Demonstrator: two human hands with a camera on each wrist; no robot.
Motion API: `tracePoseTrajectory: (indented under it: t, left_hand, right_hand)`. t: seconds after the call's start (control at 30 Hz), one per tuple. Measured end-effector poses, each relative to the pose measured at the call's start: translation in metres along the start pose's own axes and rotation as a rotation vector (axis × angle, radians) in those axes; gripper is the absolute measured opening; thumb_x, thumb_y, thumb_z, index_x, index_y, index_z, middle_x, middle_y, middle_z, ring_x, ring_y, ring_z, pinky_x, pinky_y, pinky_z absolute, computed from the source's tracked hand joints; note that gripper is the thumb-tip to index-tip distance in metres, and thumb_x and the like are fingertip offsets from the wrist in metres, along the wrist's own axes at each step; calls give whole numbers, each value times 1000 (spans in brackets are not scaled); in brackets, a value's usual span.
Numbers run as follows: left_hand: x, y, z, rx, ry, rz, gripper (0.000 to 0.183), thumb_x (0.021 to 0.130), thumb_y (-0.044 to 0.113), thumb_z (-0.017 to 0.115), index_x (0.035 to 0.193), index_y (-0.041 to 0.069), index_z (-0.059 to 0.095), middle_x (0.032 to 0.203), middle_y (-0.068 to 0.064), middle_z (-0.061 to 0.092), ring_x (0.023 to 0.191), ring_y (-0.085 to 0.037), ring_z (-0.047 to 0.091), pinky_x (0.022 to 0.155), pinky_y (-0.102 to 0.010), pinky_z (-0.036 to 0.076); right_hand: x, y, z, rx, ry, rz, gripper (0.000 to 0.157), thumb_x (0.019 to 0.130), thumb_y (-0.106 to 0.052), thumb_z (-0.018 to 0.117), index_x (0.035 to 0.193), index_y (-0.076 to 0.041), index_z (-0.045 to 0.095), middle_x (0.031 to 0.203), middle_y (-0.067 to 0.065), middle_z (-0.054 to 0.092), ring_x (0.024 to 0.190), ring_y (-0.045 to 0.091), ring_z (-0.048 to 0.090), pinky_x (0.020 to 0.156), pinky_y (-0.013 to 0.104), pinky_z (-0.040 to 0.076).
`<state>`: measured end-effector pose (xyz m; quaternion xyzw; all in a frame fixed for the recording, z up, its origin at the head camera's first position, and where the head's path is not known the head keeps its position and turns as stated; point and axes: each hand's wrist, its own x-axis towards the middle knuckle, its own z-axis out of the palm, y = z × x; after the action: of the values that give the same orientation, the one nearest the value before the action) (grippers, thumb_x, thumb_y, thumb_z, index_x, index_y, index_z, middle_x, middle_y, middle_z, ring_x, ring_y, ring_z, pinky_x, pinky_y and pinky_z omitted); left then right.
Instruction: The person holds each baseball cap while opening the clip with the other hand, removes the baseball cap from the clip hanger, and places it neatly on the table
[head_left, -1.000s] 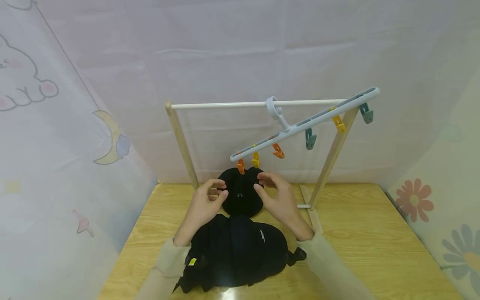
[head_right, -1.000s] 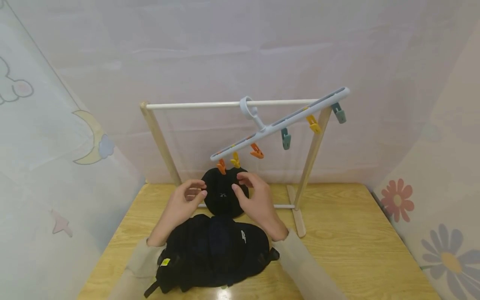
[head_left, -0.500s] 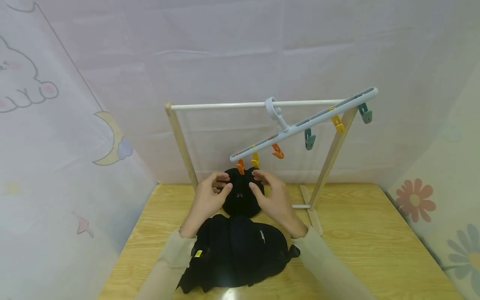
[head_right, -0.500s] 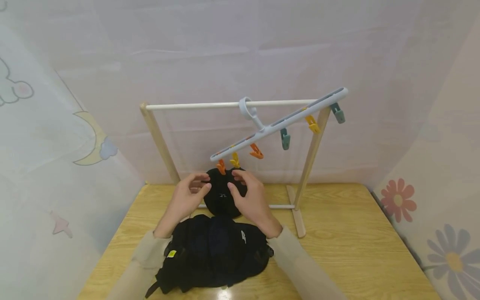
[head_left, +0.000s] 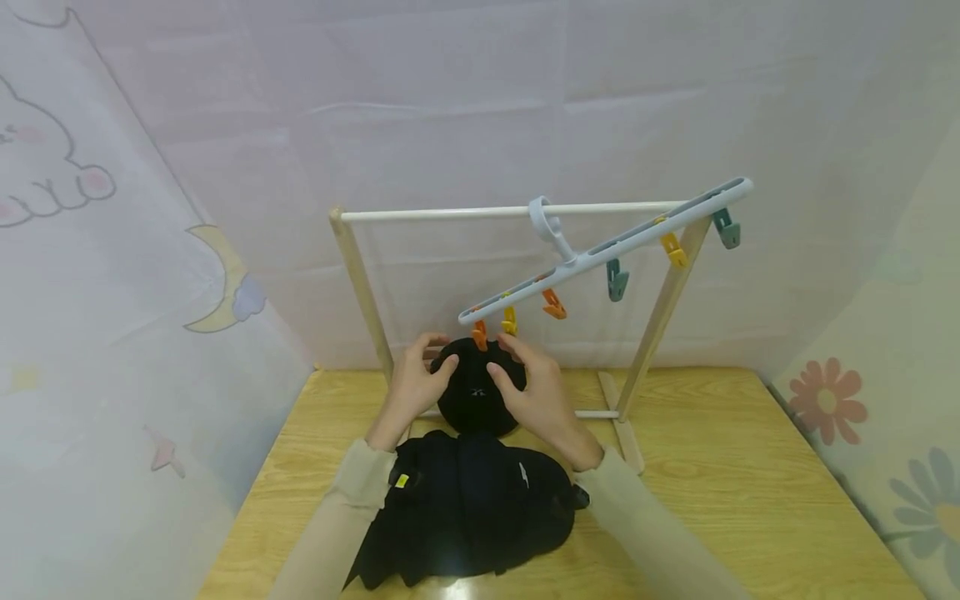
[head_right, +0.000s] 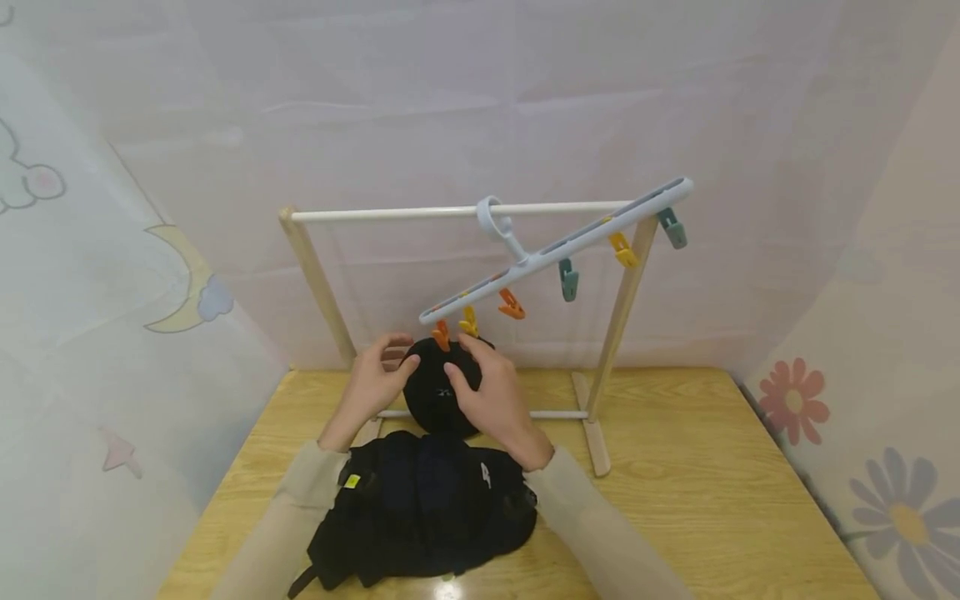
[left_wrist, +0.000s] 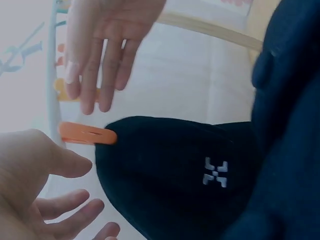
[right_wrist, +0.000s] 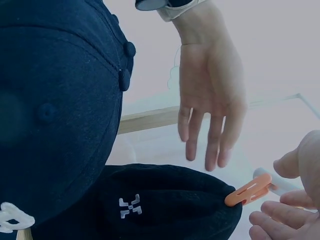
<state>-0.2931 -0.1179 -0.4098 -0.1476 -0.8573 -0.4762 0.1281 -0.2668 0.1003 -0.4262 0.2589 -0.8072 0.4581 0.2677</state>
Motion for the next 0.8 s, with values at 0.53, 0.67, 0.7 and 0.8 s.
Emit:
tracePoseTrajectory:
  t: [0.53,0.67,0.7,0.8]
  left_hand:
    - [24,-24,10,58,-165,76,45,110,19,60,152,5,56,155,-14,57,147,-38,50,121,-60,40]
    - [27,-26,13,48,-160,79,41,111,18,58,150,4,59,153,-15,59,145,-39,52,120,-60,41]
    - [27,-26,13,49,-159,75,41,111,18,58,149,5,59,153,-14,59,145,-39,52,120,-60,41]
    - [28,-27,14,48,-159,63,38,111,19,57,148,8,61,152,-13,60,146,-38,52,121,-59,41]
  right_hand:
    - [14,0,18,-6,-177,82,68,113,-25,56,167,1,26,173,20,32,159,38,34,125,59,35]
    - [18,2,24,-8,-199,83,68,115,-26,49,168,3,18,175,23,22,162,39,25,129,59,29]
    - [19,3,26,-12,-193,77,67,116,-25,48,168,4,17,175,24,22,162,40,25,129,59,28]
    - [21,7,32,-14,-169,56,64,117,-23,45,167,6,17,174,27,23,161,42,27,128,61,28]
